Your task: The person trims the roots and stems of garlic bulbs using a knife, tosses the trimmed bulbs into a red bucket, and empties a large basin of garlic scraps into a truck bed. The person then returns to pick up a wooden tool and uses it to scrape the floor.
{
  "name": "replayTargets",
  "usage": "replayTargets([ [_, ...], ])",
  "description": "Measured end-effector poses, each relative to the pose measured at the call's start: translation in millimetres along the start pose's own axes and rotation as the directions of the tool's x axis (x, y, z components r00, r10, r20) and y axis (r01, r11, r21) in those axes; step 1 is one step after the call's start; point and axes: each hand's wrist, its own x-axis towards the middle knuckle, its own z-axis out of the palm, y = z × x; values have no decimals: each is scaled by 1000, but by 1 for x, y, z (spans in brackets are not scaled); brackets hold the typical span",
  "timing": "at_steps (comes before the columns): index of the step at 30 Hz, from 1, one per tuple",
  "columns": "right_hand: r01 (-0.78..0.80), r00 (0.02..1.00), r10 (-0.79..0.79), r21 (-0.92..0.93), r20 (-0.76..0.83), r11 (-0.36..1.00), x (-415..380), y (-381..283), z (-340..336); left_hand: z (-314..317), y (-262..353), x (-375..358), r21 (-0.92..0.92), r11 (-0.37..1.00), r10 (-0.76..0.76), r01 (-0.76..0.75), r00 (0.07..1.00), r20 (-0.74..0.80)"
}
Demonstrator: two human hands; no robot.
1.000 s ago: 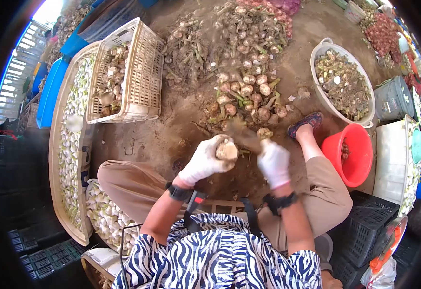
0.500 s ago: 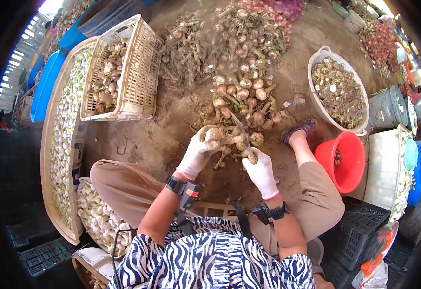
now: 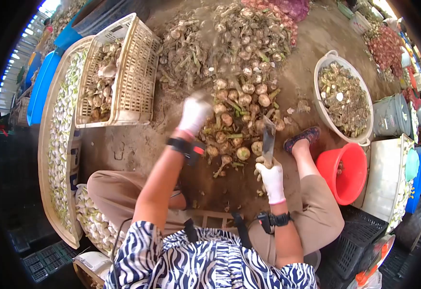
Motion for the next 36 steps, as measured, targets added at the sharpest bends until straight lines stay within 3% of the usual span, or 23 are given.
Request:
replayTargets([
  [1,-20,1000,20,4,0,1000,-1,-7,0,34,37,-4,-206,898,-363,389,919,155],
  [3,-62,998,62,-5,7,998,-3,-14,-1,91,65,-7,158,873,-485,461,786,384],
  [5,-169,986,169,52,3,984,-5,-10,-3,126,69,-10,418,873,-461,253,710,533],
  [6,-198,980,200,108,-4,974,-4,-5,-3,140,68,-12,551,831,-404,71,757,513],
  [9,-223,975,224,41,-17,974,-1,-14,1,206,44,-20,703,680,-554,208,775,305],
  [12,-188,982,188,-4,-32,982,4,-24,4,163,48,-4,472,825,-528,312,725,443],
  [13,-203,978,203,1,-54,979,0,-21,-2,146,47,-11,297,903,-421,311,781,462],
  [14,-141,989,142,30,-42,990,-1,-18,-7,126,48,-3,188,885,-441,427,635,634],
  [16,-69,995,78,133,-68,989,0,-11,-12,68,68,-8,-148,877,-321,456,788,526],
  [17,-50,996,61,165,-64,985,5,-5,-13,51,82,-15,-342,858,-256,382,897,360],
  [18,-30,997,42,196,-57,980,11,3,-13,16,107,-12,-493,757,-237,430,883,406],
  [19,116,991,-107,122,-76,986,20,18,-9,-4,128,-18,-530,727,-242,435,886,395],
  [22,224,974,-215,257,-65,940,21,14,3,-37,175,-30,-544,795,-98,268,942,320],
  [23,225,974,-211,248,-82,942,14,11,0,-52,186,-27,-499,749,-187,436,862,472],
  [24,275,961,-268,249,-62,929,10,5,0,-40,183,-40,-675,555,-201,486,866,458],
  [26,326,944,-330,258,-29,909,2,-4,0,-45,189,-46,-756,280,-176,591,806,565],
  [28,443,895,-447,118,4,889,-8,-11,-5,-58,190,-44,-737,284,-155,613,788,595],
  [29,600,798,-603,-87,-11,796,-15,-17,-6,-68,189,-40,-717,289,-133,634,769,626],
  [30,537,821,-570,-337,0,773,-37,-49,-9,-76,189,-40,-718,297,-146,630,773,617],
  [32,563,754,-650,-606,97,563,-52,-56,-14,-88,189,-42,-657,548,-190,518,842,505],
  [33,618,709,-680,-628,186,473,-58,-56,-13,-83,183,-54,-752,314,-170,580,813,557],
  [34,633,694,-661,-681,287,369,-69,-65,-10,-84,183,-56,-746,318,-172,584,810,561],
  [36,689,635,-664,-677,394,258,-72,-61,-4,-82,183,-57,-740,549,-124,389,913,388],
])
